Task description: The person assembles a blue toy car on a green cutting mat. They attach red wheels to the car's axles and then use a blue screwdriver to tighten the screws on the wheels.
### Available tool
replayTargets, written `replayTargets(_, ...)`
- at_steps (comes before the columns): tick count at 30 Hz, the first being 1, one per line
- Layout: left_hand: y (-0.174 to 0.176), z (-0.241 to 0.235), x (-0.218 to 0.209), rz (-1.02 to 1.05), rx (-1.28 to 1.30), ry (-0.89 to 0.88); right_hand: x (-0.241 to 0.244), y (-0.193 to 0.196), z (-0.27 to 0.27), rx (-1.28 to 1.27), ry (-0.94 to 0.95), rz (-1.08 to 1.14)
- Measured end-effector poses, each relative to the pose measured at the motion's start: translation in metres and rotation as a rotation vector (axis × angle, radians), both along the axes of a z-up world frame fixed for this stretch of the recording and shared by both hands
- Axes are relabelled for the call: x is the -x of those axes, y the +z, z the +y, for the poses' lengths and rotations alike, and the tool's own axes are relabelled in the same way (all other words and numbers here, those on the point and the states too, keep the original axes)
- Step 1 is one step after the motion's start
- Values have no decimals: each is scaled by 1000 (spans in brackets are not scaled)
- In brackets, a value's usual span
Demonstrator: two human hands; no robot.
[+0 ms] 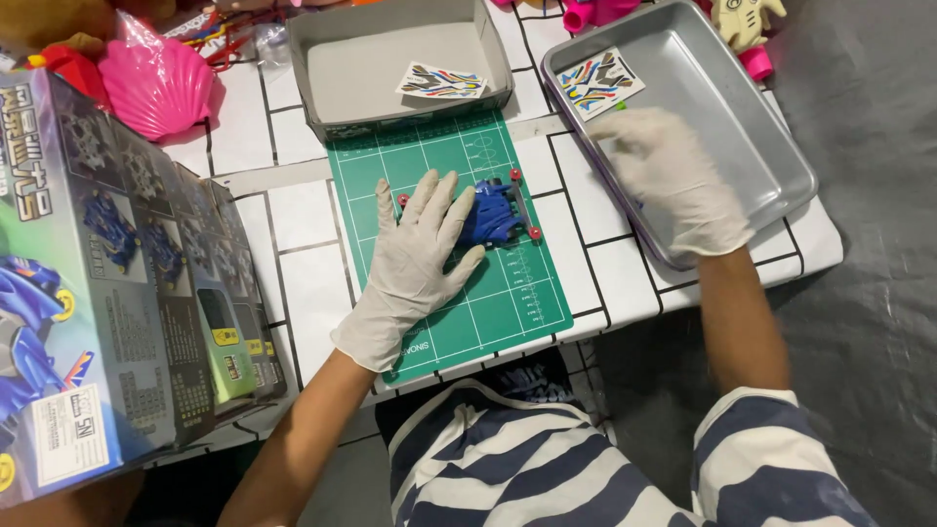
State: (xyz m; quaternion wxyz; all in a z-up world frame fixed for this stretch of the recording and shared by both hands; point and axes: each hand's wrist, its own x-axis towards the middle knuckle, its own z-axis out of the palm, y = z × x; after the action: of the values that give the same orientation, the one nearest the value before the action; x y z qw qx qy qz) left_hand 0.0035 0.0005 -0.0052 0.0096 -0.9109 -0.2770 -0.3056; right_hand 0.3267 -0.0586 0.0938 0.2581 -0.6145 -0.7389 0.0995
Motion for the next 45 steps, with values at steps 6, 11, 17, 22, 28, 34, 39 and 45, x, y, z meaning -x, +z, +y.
replayTargets(6,-7,2,-2,9,-73,32,-70,-30,-10,486,-435,-253)
replayTargets(11,4,-2,5,17,-41,61,-62,-24,-10,475,-399,-229)
replayTargets(17,20,-8,1,71,-36,64,-49,9,-17,190,-417,-122)
replayTargets(22,18,-10,-8,117,-41,44,-5,15,-12,-256,-193,202)
replayTargets(28,19,-11,3,107,20,20,75,-6,10,-65,-178,835)
replayTargets(34,23,-13,10,59,-9,51,110,-56,50,73,-224,1202)
replayTargets(39,25,-15,7,84,-132,88,119,-67,61,-119,-51,1096)
replayTargets(45,32,-17,6,10,-167,44,124,-84,56,-246,-39,1060)
